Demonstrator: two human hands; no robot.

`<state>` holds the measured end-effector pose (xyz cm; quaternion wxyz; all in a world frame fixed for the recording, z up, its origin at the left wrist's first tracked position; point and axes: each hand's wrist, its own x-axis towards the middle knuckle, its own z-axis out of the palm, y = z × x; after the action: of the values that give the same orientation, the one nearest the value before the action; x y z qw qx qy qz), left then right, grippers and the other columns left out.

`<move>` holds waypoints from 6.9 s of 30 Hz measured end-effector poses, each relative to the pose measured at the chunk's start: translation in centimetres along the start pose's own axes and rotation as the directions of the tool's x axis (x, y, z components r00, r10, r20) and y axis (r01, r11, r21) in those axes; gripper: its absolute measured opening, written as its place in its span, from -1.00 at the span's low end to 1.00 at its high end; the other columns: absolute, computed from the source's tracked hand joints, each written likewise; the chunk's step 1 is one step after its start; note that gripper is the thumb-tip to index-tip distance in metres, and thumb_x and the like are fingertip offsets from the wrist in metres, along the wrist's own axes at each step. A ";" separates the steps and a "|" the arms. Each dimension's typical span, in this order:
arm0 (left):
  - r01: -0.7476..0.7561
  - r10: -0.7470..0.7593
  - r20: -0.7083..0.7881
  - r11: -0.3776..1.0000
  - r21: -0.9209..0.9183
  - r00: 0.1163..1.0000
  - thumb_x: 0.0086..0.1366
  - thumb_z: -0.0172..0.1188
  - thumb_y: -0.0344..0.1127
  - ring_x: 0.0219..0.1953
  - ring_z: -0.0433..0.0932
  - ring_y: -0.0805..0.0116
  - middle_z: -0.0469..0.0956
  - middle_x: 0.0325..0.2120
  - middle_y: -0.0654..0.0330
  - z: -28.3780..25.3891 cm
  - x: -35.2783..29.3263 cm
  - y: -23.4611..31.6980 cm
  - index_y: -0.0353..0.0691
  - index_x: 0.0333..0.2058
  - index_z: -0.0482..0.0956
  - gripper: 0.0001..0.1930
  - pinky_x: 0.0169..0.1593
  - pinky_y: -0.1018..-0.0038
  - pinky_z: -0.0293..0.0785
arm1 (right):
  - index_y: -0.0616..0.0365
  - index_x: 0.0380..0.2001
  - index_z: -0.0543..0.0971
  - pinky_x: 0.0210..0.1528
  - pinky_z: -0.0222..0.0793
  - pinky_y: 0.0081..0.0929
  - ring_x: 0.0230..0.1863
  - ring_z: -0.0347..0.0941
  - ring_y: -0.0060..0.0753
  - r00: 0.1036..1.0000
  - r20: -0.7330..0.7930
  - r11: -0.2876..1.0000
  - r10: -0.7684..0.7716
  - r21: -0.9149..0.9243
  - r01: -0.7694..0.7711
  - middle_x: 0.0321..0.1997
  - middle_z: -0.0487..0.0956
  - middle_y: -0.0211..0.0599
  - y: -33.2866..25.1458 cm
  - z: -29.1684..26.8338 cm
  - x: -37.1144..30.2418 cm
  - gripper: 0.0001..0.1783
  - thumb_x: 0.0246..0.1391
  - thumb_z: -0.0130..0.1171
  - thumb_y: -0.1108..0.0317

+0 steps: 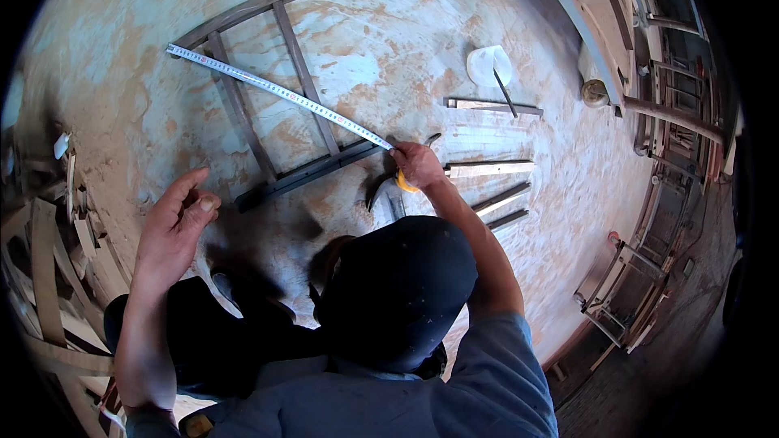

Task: The person assembles a small wooden frame by applying glue to dowels and inserting them into pre-drilled holes in wooden slats. They use a hammer to secure the joints and a tape measure to verify dimensions before stacking the finished frame.

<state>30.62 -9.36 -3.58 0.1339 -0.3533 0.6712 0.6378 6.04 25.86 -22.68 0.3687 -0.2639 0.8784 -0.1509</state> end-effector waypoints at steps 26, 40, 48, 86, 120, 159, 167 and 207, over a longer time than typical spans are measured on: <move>-0.025 0.025 -0.004 0.995 0.096 1.000 0.39 0.13 -0.20 -0.25 0.47 0.45 0.51 -0.26 0.17 0.1 -0.3 -0.5 -0.37 0.21 0.28 -0.48 -0.08 0.49 0.45 | 0.11 -0.32 0.57 -0.15 0.45 -0.16 -0.25 0.53 0.02 1.000 0.027 0.989 -0.012 -0.149 0.016 -0.36 0.62 -0.06 0.6 0.7 0.6 -0.66 0.25 -0.04 0.09; -0.037 0.046 -0.044 0.981 0.192 0.998 0.36 0.10 -0.39 -0.16 0.49 0.46 0.54 -0.24 0.18 -0.4 -0.1 -0.2 -0.35 0.17 0.34 -0.57 -0.06 0.51 0.47 | 0.16 -0.31 0.63 -0.17 0.45 -0.27 -0.26 0.56 0.00 0.997 -0.059 0.956 0.047 0.292 -0.028 -0.36 0.61 -0.04 -1.3 -1.7 -1.5 -0.73 0.16 0.11 0.18; -0.031 0.056 -0.098 0.970 0.242 0.994 0.32 0.18 -0.24 -0.18 0.54 0.42 0.58 -0.25 0.15 -0.5 1.0 1.5 -0.31 0.11 0.42 -0.56 -0.07 0.47 0.46 | 0.26 -0.37 0.64 -0.35 0.35 -0.60 -0.46 0.40 -0.68 0.992 -0.033 0.739 0.125 0.670 -0.071 -0.55 0.54 -0.47 -5.8 -7.2 -2.7 -0.70 0.23 0.15 0.20; 0.677 -0.359 -0.626 0.622 0.393 0.693 0.15 0.26 -0.13 0.07 0.42 -0.17 0.31 0.08 -0.14 -3.5 5.6 -19.7 -0.24 0.02 0.41 -0.49 0.12 0.11 0.42 | 0.30 -0.11 0.47 0.02 0.45 -0.09 -0.03 0.52 0.13 0.968 -0.140 0.962 0.210 -0.145 -0.229 -0.10 0.57 0.17 -19.2 3.3 11.1 -0.52 0.09 0.12 0.08; 0.362 -0.274 -0.395 0.917 0.166 0.877 0.15 0.26 -0.23 -0.19 0.60 0.07 0.51 -0.10 -0.14 -18.3 -28.4 29.7 -0.38 -0.03 0.49 -0.54 -0.09 0.23 0.53 | 0.07 -0.48 0.40 -0.68 0.27 -0.50 -0.73 0.33 -0.51 0.923 -0.163 0.351 0.348 0.936 0.033 -0.69 0.40 -0.42 -50.5 -45.4 -7.8 -0.77 0.21 0.14 0.25; 0.600 -0.854 -0.125 0.451 -0.661 0.505 0.17 0.13 -0.33 -0.57 0.54 0.35 0.58 -0.49 0.08 -43.1 13.7 49.8 -0.33 -0.07 0.52 -0.65 -0.54 0.41 0.47 | 0.14 -0.48 0.38 -0.68 0.25 -0.38 -0.72 0.30 -0.43 0.790 -0.115 0.378 0.602 0.913 -0.155 -0.67 0.37 -0.36 -77.1 -74.8 65.0 -0.58 0.15 0.17 0.00; 0.624 -0.883 -0.135 0.418 -0.660 0.449 0.31 -0.01 -0.30 -0.36 0.60 0.26 0.55 -0.32 0.07 -50.6 22.5 57.8 -0.35 0.05 0.42 -0.62 -0.35 0.39 0.55 | 0.21 -0.47 0.43 -0.68 0.28 -0.33 -0.72 0.36 -0.31 0.728 -0.231 0.645 0.645 0.676 -0.357 -0.69 0.43 -0.24 -73.9 -63.8 84.6 -0.48 0.10 0.16 -0.11; 0.629 -0.956 0.175 0.012 -0.778 0.234 0.22 0.11 -0.30 -0.38 0.65 0.23 0.60 -0.34 0.02 -42.0 30.7 60.3 -0.41 0.05 0.40 -0.55 -0.38 0.37 0.60 | 0.54 -0.10 0.45 -0.58 0.63 -0.27 -0.48 0.61 -0.09 0.783 0.280 0.701 0.556 0.349 -0.622 -0.22 0.57 0.11 -76.0 -65.3 104.5 -0.43 0.20 0.07 0.08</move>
<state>-18.82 -62.37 29.29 0.1839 -0.8170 0.0277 0.5458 -76.25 -91.58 -2.56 0.5118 0.1073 0.8308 -0.1908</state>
